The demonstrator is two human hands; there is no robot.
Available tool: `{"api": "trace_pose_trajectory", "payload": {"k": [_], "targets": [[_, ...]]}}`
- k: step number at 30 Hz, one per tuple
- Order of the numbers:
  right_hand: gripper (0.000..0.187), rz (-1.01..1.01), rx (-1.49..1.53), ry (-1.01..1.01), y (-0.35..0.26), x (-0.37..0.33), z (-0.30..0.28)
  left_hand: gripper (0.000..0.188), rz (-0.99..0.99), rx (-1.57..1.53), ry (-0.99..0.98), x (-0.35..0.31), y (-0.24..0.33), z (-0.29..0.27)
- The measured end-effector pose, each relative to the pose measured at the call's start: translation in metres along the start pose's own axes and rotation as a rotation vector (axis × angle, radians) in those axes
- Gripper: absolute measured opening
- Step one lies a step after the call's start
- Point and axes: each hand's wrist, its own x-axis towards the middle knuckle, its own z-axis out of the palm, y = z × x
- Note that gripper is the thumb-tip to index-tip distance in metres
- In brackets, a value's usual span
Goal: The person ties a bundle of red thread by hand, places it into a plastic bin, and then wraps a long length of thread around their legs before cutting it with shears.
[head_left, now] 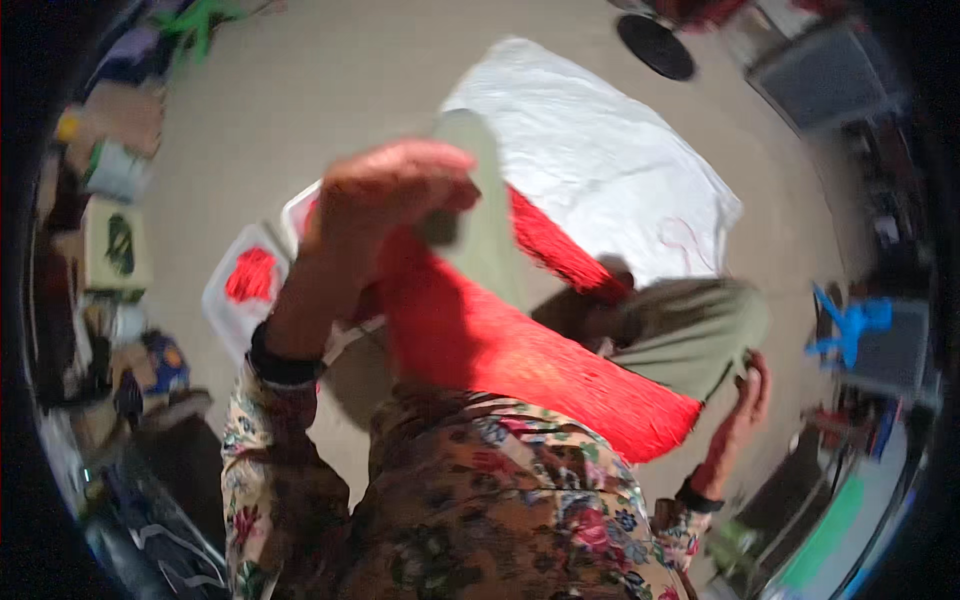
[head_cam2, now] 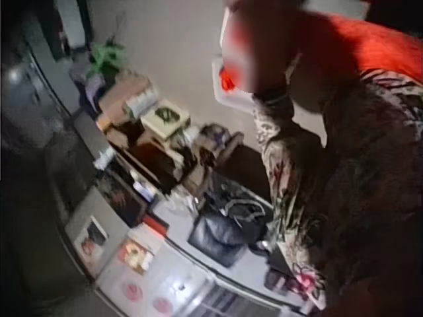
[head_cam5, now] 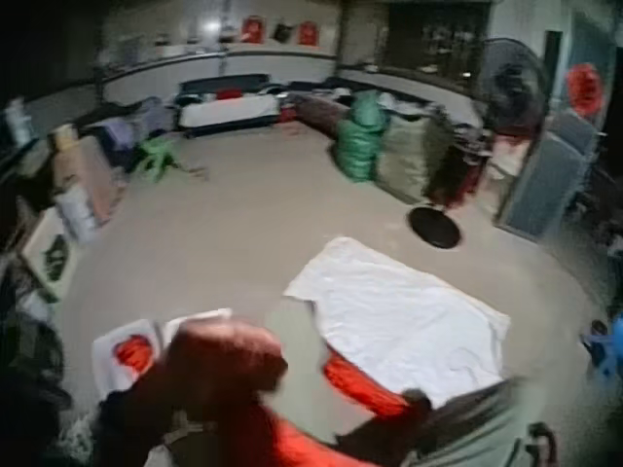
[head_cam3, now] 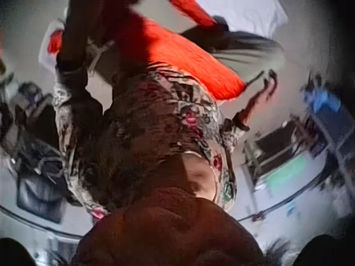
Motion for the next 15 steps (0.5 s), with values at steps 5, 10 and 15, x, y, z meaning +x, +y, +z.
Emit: {"api": "trace_pose_trajectory", "payload": {"k": [5, 10, 15], "targets": [[0.037, -0.128, 0.046, -0.049, -0.032, 0.028, 0.033, 0.033, -0.067, 0.028, 0.423, -0.055, 0.001, -0.087], [0.033, -0.209, 0.047, -0.194, -0.067, 0.038, 0.063, 0.032, 0.000, -0.013, 0.506, -0.139, -0.091, -0.125], [0.027, -0.263, 0.025, -0.302, -0.084, 0.035, 0.081, 0.020, -0.271, -0.212, 0.648, -0.181, -0.166, -0.094]]}}
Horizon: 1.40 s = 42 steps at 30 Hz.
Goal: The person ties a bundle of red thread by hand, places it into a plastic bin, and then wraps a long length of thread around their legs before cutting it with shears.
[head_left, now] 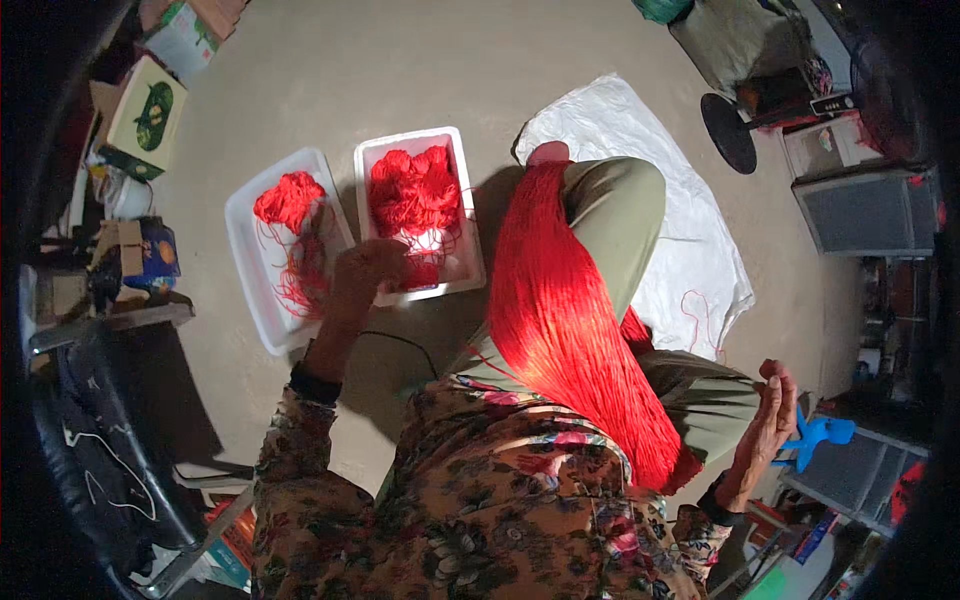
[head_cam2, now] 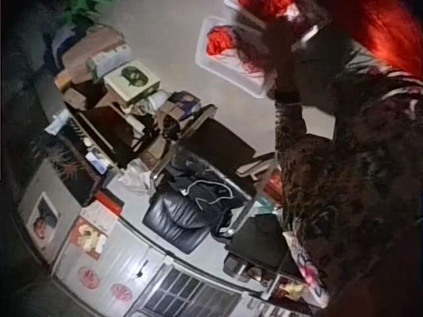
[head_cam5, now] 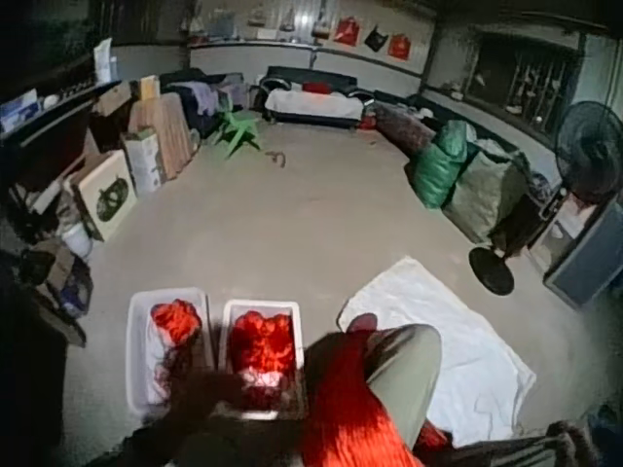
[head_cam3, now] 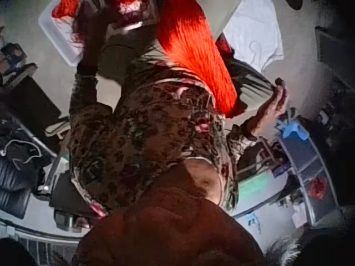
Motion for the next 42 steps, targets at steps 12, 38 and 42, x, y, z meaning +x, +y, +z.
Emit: {"api": "trace_pose_trajectory", "payload": {"k": [12, 38, 42], "targets": [[0.024, -0.034, -0.071, -0.149, -0.035, -0.001, 0.016, 0.039, 0.203, 0.506, -0.446, -0.041, -0.072, 0.063], [0.021, 0.523, 0.095, -0.366, 0.030, -0.075, -0.142, 0.023, 0.532, 0.720, -0.473, 0.059, 0.216, 0.213], [0.027, 0.486, 0.159, -0.299, 0.128, -0.078, -0.192, 0.031, 0.660, 0.747, -0.609, 0.096, 0.203, 0.276]]}}
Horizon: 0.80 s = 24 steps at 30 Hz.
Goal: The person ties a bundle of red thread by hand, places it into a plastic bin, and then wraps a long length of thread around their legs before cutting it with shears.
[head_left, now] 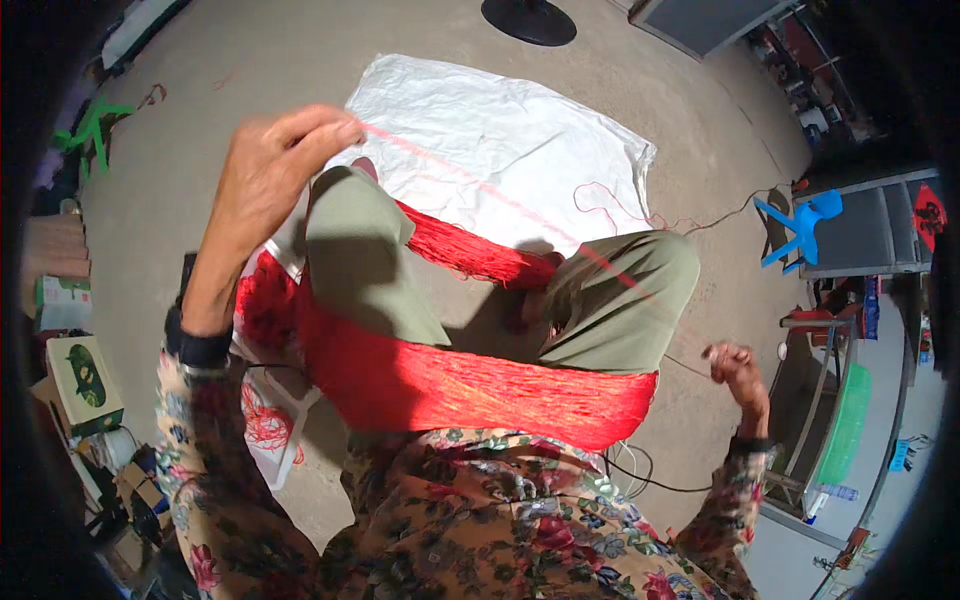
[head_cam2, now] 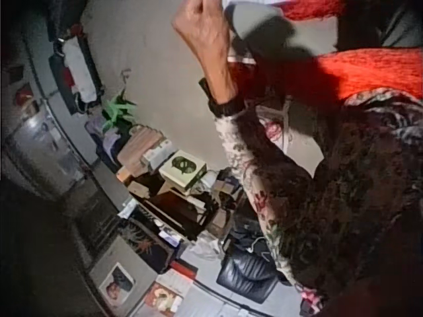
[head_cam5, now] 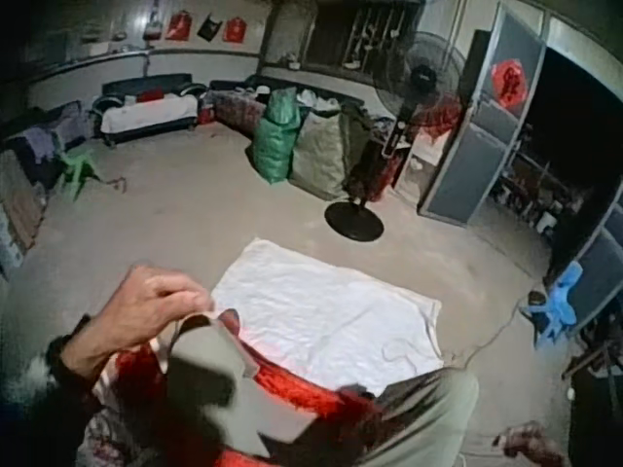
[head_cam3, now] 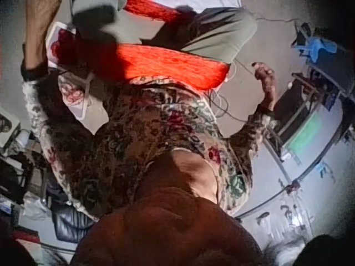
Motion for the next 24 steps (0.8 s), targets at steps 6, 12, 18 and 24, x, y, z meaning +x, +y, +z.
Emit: {"api": "trace_pose_trajectory", "payload": {"k": [6, 12, 18, 24], "targets": [[0.027, -0.030, 0.236, 0.292, 0.017, 0.189, -0.051, 0.034, -0.084, 0.256, -0.112, 0.126, -0.068, 0.031], [0.026, 0.009, 0.677, -0.132, -0.176, 0.311, 0.114, 0.039, -0.051, -0.062, -0.334, 0.152, -0.041, 0.076], [0.020, -0.287, 0.888, -0.417, -0.283, 0.336, 0.171, 0.033, 1.116, -0.219, -0.290, 0.182, -0.036, 0.136], [0.013, -0.334, 0.904, 0.041, -0.152, 0.481, -0.063, 0.028, -0.477, -0.226, -0.195, 0.116, -0.135, -0.036]]}}
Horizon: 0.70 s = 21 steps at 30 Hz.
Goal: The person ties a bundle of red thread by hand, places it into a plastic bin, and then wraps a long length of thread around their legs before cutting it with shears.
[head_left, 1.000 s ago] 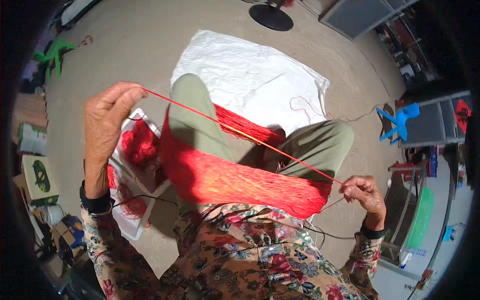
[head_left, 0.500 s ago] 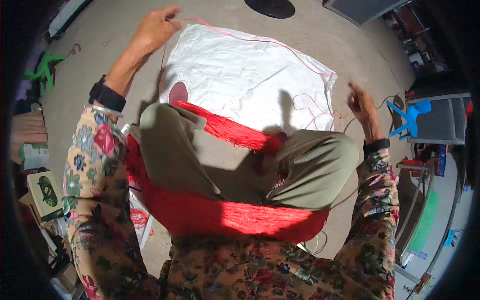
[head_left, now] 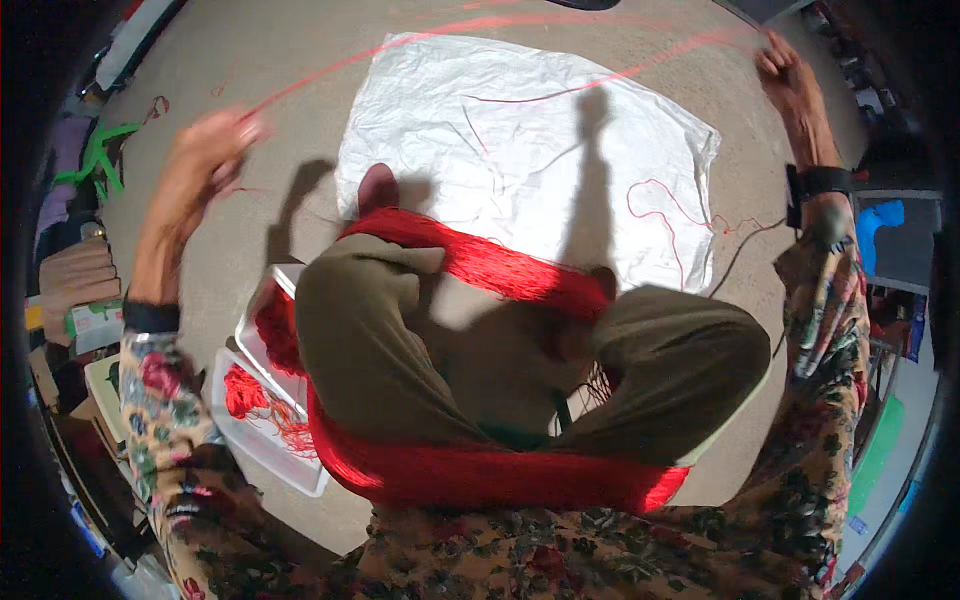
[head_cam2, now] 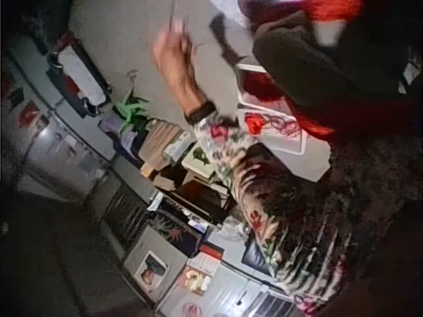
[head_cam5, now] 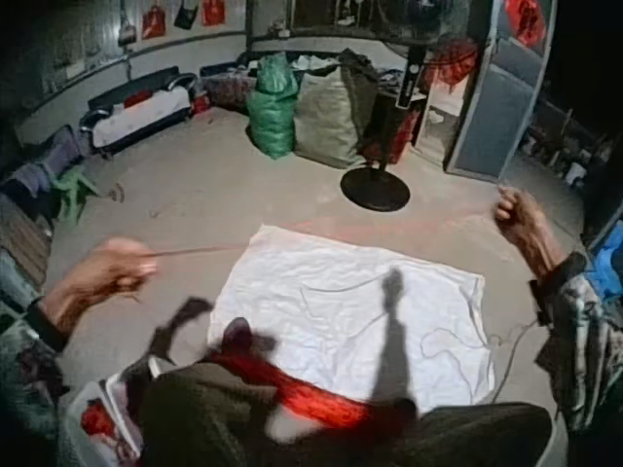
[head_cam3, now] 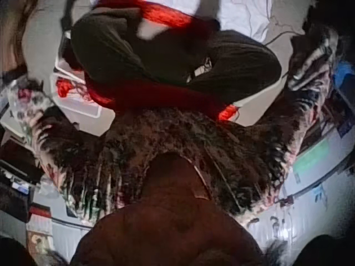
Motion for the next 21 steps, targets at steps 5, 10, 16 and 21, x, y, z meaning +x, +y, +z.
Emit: {"api": "trace_pose_trajectory", "payload": {"k": [5, 10, 16, 21], "targets": [[0.014, -0.127, -0.150, 0.034, 0.030, 0.002, -0.134, 0.031, -0.253, 0.238, 0.307, -0.113, -0.121, -0.127], [0.025, 0.106, -1.663, -0.596, 0.168, -0.030, -0.029, 0.034, -0.320, -0.169, 0.188, -0.147, -0.023, -0.074], [0.041, 0.141, -0.626, -0.850, 0.149, -0.160, 0.300, 0.031, -0.014, -0.665, -0.051, -0.091, 0.111, 0.026], [0.031, 0.031, -0.349, -1.266, 0.101, -0.231, 0.345, 0.033, 0.244, -0.574, -0.145, -0.057, 0.189, 0.044]]}}
